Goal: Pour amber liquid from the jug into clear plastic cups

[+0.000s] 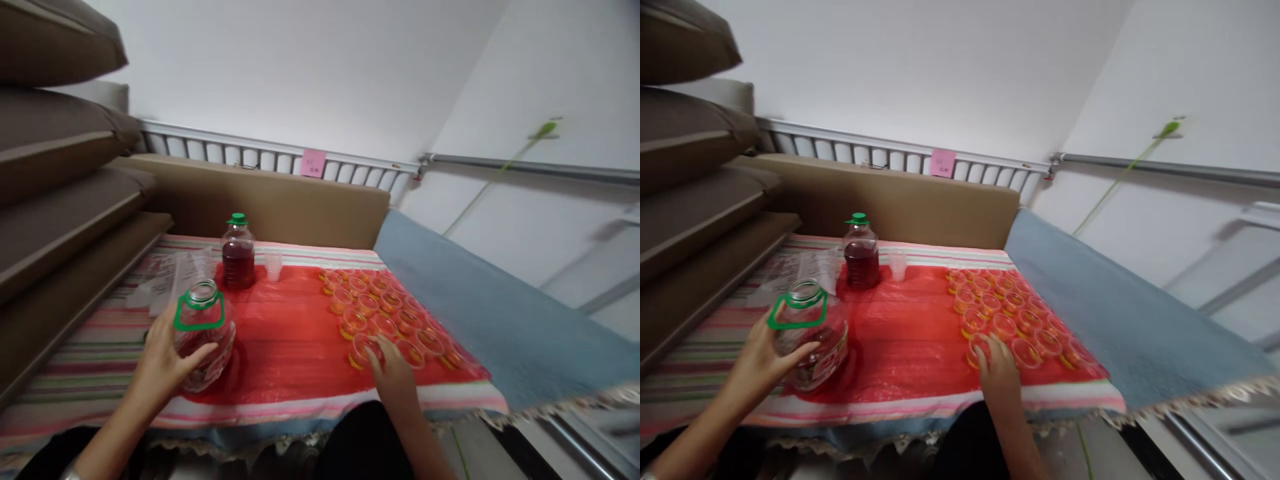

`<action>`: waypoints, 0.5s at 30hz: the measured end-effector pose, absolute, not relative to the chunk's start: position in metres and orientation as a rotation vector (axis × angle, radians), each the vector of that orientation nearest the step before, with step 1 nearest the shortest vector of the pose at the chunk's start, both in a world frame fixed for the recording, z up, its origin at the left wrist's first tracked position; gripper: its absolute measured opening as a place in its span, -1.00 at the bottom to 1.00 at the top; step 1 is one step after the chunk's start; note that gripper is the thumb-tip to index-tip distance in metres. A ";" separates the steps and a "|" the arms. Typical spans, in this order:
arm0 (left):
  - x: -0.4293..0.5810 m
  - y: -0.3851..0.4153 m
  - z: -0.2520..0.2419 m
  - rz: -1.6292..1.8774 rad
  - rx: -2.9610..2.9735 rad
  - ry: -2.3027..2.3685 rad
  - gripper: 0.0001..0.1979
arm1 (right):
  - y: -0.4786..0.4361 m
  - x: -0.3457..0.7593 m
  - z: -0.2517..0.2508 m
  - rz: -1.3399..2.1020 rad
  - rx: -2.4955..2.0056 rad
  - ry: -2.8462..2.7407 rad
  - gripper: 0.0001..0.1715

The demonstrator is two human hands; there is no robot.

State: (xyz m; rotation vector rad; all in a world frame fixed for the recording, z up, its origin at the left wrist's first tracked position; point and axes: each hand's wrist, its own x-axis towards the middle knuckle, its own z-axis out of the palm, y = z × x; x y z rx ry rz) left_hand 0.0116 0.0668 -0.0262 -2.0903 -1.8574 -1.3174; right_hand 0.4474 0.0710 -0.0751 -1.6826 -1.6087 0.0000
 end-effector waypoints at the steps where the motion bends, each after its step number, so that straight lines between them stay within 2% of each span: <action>1: 0.012 0.066 -0.027 -1.322 -2.090 -1.853 -0.25 | 0.079 0.436 -0.067 0.037 -1.609 -1.636 -0.67; 5: 0.016 0.062 -0.030 -1.360 -2.070 -1.810 -0.25 | 0.137 0.366 -0.037 0.187 -1.425 -1.905 -0.71; 8: 0.017 0.061 -0.034 -1.364 -2.043 -1.796 -0.20 | 0.201 0.310 -0.024 0.118 -1.430 -2.170 -0.71; 13: 0.018 0.060 -0.039 -1.361 -2.032 -1.840 -0.15 | 0.306 0.247 -0.021 0.031 -1.440 -2.357 -0.51; 15: 0.019 0.059 -0.038 -1.368 -2.031 -1.867 -0.15 | 0.334 0.234 -0.027 0.018 -1.488 -2.420 -0.51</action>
